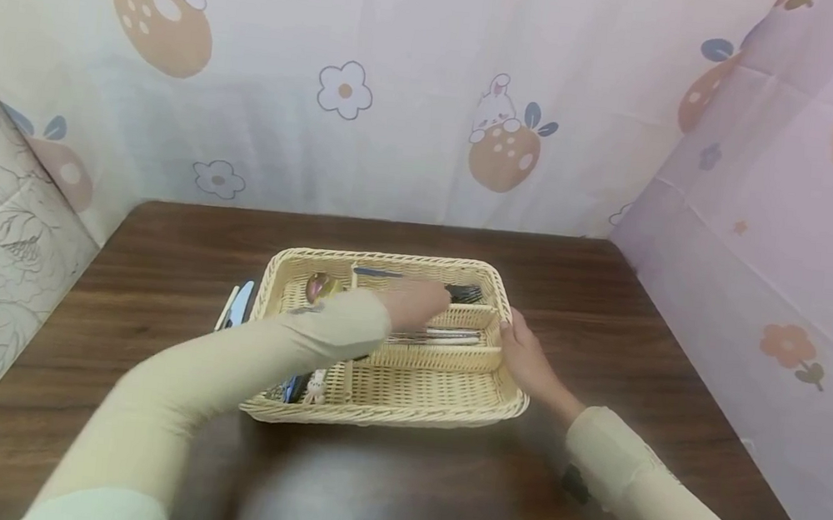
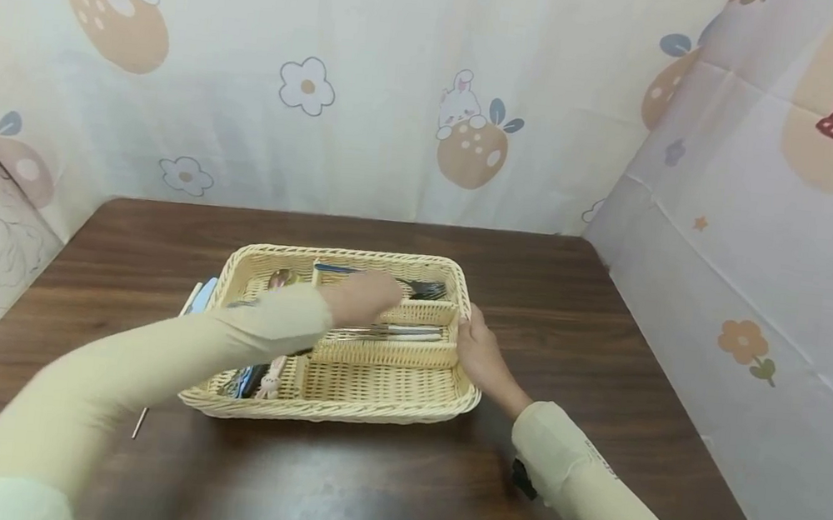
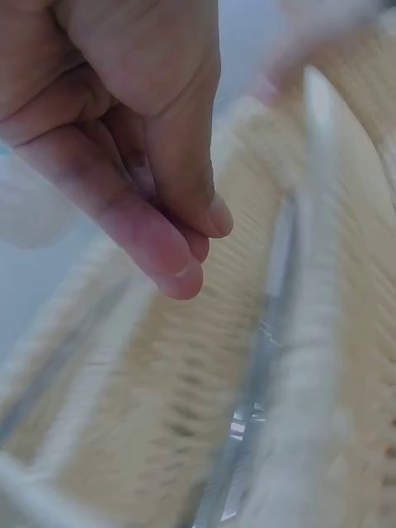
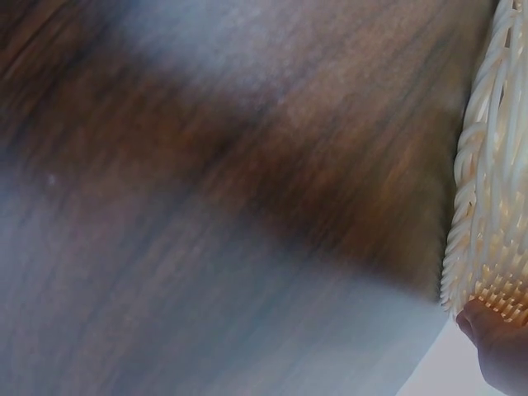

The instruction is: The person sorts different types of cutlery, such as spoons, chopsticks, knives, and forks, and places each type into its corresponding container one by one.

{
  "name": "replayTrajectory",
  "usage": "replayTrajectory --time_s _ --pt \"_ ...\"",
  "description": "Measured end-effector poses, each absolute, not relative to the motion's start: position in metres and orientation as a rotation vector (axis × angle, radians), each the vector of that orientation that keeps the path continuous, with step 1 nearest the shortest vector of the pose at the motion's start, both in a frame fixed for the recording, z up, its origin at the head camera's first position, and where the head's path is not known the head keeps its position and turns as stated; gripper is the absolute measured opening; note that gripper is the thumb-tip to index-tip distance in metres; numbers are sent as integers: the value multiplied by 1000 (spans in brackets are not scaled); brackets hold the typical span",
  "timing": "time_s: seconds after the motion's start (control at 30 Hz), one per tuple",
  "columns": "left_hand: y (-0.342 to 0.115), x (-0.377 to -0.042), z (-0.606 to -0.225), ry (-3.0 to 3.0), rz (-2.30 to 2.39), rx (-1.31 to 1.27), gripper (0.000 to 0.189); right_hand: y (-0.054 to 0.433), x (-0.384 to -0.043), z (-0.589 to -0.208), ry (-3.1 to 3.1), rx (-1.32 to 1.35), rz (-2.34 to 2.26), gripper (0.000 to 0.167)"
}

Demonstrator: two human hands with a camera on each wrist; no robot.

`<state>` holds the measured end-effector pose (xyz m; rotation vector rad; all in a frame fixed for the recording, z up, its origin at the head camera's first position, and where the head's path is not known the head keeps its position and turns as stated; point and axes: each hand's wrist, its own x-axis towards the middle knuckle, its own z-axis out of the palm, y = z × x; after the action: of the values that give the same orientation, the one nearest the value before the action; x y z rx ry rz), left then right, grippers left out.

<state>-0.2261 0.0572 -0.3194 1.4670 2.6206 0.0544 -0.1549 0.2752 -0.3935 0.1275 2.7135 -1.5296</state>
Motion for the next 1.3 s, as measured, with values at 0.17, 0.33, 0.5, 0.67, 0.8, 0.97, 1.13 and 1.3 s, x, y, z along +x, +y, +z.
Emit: replayTrajectory --time_s 0.17,0.33,0.5,0.67,0.8,0.97,1.13,1.3 --pt "-22 -233 -289 2793 444 1217 18 277 -158 -394 2739 140 -1479 50" --pt "-109 -251 -294 3008 451 966 12 282 -156 -394 2748 148 -1452 51" --pt "-170 -261 -336 3012 447 682 10 284 -153 -392 2728 155 -1462 52" --pt "-197 -258 -375 2867 551 500 33 279 -154 -391 2699 147 -1461 54" --pt "-207 -252 -390 2815 582 435 37 274 -157 -392 2690 140 -1453 54" --pt "-208 -250 -399 2767 641 354 38 276 -158 -395 2690 151 -1440 54" --pt "-208 -250 -401 2711 768 259 33 277 -159 -394 2693 153 -1429 54" --pt "-208 -250 -397 2714 776 236 21 276 -159 -394 2688 133 -1452 54"
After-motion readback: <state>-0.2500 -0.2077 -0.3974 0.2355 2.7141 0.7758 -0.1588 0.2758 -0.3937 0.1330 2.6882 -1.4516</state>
